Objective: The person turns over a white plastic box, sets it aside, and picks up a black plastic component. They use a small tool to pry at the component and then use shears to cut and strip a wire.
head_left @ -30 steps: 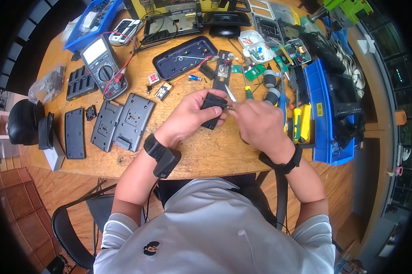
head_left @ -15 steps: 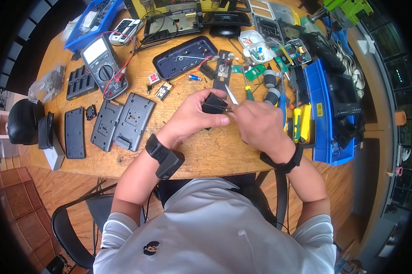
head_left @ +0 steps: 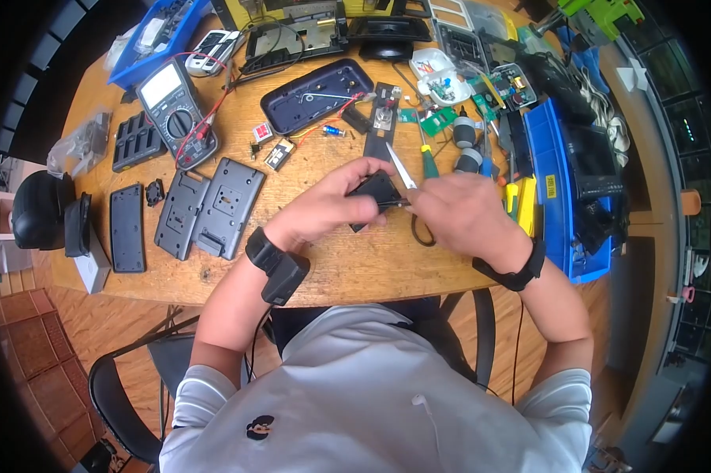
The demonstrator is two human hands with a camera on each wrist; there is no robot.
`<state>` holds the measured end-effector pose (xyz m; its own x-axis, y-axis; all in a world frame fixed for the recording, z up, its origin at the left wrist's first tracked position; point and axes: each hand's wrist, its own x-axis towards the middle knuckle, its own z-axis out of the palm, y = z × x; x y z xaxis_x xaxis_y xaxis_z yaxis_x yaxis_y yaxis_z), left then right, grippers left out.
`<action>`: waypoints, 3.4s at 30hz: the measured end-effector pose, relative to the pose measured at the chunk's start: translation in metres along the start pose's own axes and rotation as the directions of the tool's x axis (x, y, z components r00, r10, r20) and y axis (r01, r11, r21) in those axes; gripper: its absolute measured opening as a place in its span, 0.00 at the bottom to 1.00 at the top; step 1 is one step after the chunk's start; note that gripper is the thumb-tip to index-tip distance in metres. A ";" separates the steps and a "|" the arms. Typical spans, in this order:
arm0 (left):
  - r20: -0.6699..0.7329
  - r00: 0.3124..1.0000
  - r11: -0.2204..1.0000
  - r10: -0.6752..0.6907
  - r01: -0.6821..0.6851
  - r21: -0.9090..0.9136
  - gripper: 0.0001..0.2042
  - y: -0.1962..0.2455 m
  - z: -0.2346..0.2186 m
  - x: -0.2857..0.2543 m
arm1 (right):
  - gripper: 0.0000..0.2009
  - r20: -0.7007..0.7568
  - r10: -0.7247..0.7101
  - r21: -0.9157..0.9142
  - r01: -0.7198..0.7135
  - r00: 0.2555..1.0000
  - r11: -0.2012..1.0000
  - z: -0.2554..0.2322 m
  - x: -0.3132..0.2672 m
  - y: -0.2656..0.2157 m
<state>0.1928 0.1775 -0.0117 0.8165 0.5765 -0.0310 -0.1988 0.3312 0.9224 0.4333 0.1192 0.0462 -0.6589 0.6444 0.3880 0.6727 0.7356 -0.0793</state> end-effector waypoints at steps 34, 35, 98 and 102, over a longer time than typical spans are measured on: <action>-0.046 0.999 0.814 0.016 -0.039 -0.580 0.36 -0.005 -0.005 0.008 | 0.07 -0.134 0.181 0.143 -0.161 0.974 0.976 0.002 0.008 -0.008; -0.122 0.993 0.819 0.008 -0.076 -0.569 0.35 -0.004 -0.002 0.008 | 0.07 -0.141 0.229 0.141 -0.210 0.963 0.968 0.004 0.008 -0.009; 0.082 0.816 0.783 -0.573 0.574 -0.239 0.28 0.002 -0.004 -0.004 | 0.06 0.126 -0.452 0.185 0.427 0.883 0.885 -0.005 0.024 -0.021; 0.082 0.795 0.774 -0.601 0.604 -0.189 0.27 0.005 -0.004 -0.004 | 0.05 0.215 -0.538 0.208 0.499 0.815 0.841 -0.008 0.032 -0.023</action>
<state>0.1862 0.1792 -0.0085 0.8132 0.1982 -0.5472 0.2369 0.7461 0.6223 0.3995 0.1218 0.0681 -0.9712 0.1748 0.1618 0.1664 0.9840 -0.0642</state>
